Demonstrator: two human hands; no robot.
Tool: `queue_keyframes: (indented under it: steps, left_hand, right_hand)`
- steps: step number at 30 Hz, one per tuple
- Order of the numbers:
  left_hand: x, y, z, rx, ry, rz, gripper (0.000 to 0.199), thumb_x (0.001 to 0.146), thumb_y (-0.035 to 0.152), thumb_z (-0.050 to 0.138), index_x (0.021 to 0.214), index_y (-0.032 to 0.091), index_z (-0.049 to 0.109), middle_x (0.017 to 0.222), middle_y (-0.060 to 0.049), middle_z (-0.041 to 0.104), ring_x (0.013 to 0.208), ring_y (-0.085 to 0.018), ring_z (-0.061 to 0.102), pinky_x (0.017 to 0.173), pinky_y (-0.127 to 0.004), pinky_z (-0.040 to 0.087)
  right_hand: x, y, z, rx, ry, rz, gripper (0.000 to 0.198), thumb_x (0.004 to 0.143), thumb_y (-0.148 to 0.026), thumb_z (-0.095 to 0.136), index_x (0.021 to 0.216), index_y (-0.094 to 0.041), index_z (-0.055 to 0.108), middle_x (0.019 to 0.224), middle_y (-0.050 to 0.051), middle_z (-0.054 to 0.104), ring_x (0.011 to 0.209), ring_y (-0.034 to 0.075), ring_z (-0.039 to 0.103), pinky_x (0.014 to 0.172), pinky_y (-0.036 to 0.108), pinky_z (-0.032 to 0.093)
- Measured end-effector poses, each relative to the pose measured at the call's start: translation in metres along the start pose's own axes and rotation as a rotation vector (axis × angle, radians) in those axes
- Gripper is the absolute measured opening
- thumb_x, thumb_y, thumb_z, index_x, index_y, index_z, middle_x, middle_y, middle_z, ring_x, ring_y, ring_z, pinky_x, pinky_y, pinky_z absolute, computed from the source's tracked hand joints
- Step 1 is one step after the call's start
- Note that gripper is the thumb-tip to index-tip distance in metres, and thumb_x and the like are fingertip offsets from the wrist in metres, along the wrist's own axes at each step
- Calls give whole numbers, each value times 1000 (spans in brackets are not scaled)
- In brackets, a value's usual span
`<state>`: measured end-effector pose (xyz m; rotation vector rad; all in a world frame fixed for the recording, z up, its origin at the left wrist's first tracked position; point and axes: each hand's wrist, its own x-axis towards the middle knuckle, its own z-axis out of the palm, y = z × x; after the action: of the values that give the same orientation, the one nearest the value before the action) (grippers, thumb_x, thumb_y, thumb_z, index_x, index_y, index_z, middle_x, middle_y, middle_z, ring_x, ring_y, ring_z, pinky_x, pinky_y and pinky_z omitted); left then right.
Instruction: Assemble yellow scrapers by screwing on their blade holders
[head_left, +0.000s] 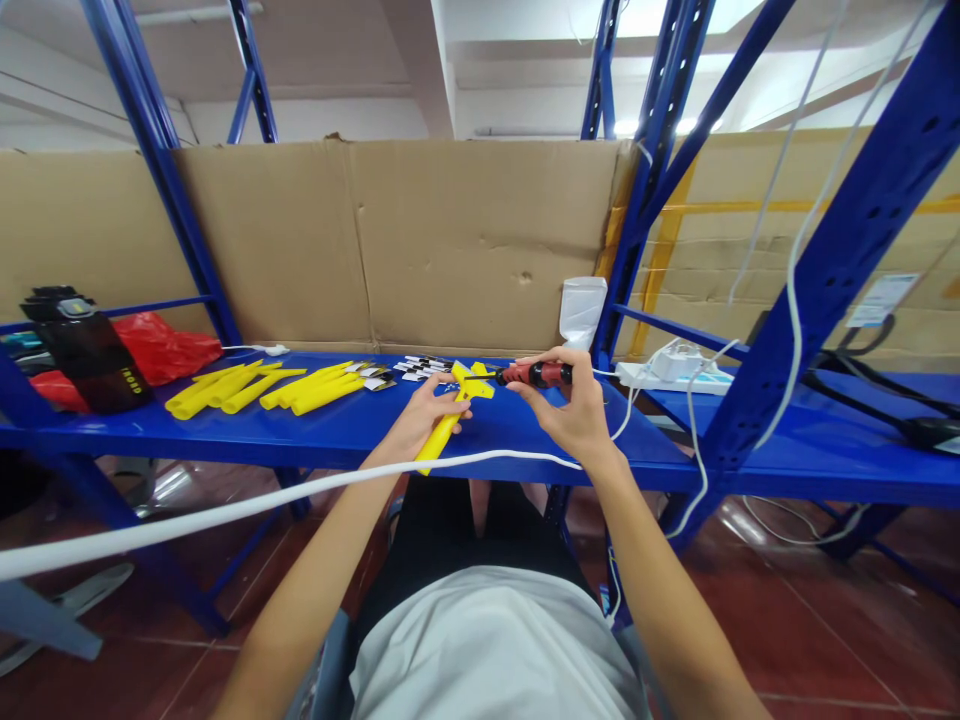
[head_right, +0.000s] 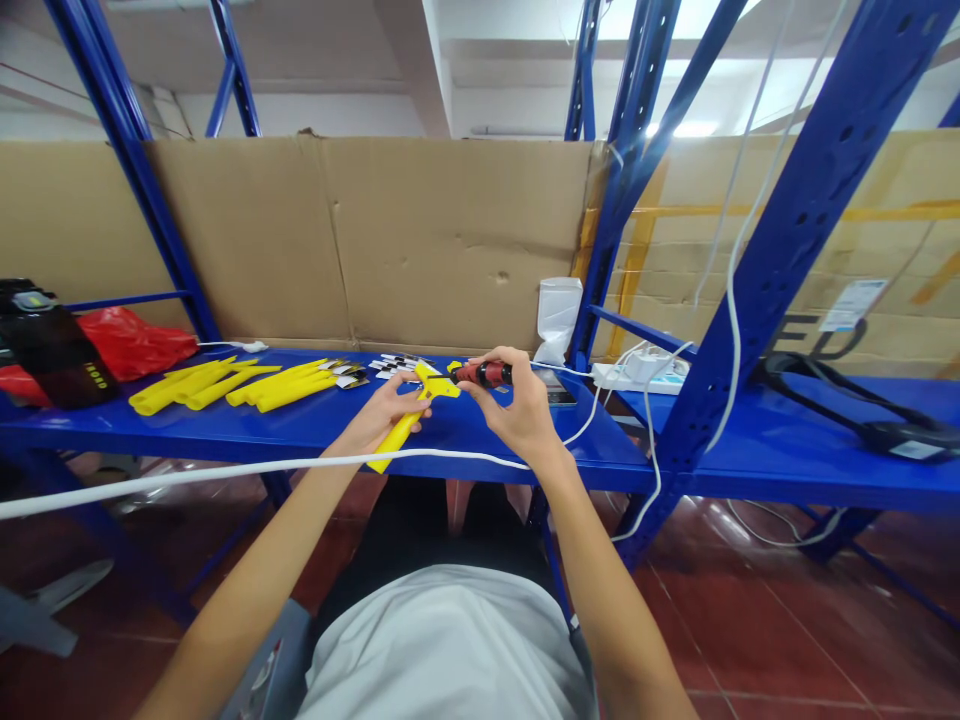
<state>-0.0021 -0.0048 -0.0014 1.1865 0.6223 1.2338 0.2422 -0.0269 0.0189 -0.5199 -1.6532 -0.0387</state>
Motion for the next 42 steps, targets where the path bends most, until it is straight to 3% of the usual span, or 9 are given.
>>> queue_keyframes:
  steps: [12,30,35,42]
  left_hand:
    - [-2,1,0,5,-3,3,69,63,19,102,115,25,57,99,-2,73,75,-16,74,55,-18,49]
    - [0,-1,0,58,12,66,70,64,24,103,113,25,54,94,-1,73,73,-17,74,54,-20,50]
    - [-1,2,3,58,46,129,71,66,28,104,114,25,52,101,-1,74,77,-17,75,54,-21,52]
    - [-23,30,23,-36,9,379,66,76,28,101,120,28,52,111,-1,71,85,-18,77,53,-22,51]
  right_hand:
    - [3,-8,7,-112,127,-16,49,90,-55,91,118,-29,60,97,1,73,82,21,77,78,36,68]
    - [6,-14,4,-181,205,45,57,82,-66,93,105,-27,59,86,0,72,71,20,72,65,34,64]
    - [12,-15,-20,-227,-5,82,53,81,-65,94,95,-26,61,85,2,78,67,20,71,64,34,61]
    - [15,-10,-39,-196,-322,117,30,95,-52,85,107,-25,79,91,4,81,75,22,73,69,35,57]
